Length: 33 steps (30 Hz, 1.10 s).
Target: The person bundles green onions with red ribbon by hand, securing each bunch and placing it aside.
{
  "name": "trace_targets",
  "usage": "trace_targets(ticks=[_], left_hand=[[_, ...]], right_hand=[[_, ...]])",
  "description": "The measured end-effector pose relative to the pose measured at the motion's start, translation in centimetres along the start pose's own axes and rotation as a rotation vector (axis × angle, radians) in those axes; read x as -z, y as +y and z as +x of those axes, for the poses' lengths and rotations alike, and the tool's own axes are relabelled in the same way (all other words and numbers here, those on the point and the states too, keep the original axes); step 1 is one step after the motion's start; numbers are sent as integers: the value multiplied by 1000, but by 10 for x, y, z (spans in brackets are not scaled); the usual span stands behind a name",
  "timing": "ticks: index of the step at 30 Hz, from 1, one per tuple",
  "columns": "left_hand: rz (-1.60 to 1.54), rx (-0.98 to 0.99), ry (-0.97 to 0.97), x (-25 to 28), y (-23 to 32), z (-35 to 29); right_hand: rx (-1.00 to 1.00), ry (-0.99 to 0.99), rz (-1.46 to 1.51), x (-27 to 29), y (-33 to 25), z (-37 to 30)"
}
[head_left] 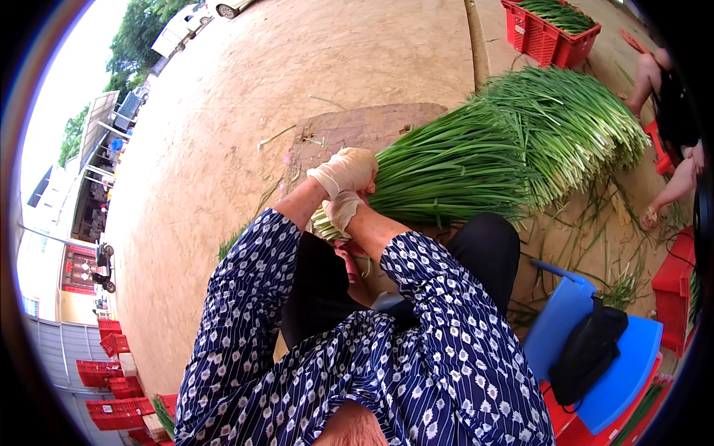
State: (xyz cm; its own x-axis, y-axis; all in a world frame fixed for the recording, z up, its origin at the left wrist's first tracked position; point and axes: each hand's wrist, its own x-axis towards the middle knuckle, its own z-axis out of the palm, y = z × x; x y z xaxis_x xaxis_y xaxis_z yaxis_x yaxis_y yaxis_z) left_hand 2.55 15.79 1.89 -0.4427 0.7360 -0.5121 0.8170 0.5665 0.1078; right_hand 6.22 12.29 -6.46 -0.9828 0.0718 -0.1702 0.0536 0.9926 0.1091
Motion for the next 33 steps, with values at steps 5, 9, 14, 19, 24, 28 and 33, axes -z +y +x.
trace_targets(ticks=[5,9,14,19,24,28,33], left_hand=[[-222,40,-8,12,0,4],[-181,26,122,-1,-33,10],[-300,19,209,-10,-55,16],[-396,18,256,-25,-80,12],[-427,131,394,-34,-66,-9],[-468,171,557,-49,-51,-22],[-367,173,708,-60,-41,-32]], right_hand=[[-6,164,37,-8,8,9],[90,314,112,10,21,-33],[302,693,-8,-3,57,-43],[303,713,144,-2,84,-54],[65,583,696,-8,118,-51],[-92,461,664,-3,122,-46],[-99,413,708,8,123,-38]])
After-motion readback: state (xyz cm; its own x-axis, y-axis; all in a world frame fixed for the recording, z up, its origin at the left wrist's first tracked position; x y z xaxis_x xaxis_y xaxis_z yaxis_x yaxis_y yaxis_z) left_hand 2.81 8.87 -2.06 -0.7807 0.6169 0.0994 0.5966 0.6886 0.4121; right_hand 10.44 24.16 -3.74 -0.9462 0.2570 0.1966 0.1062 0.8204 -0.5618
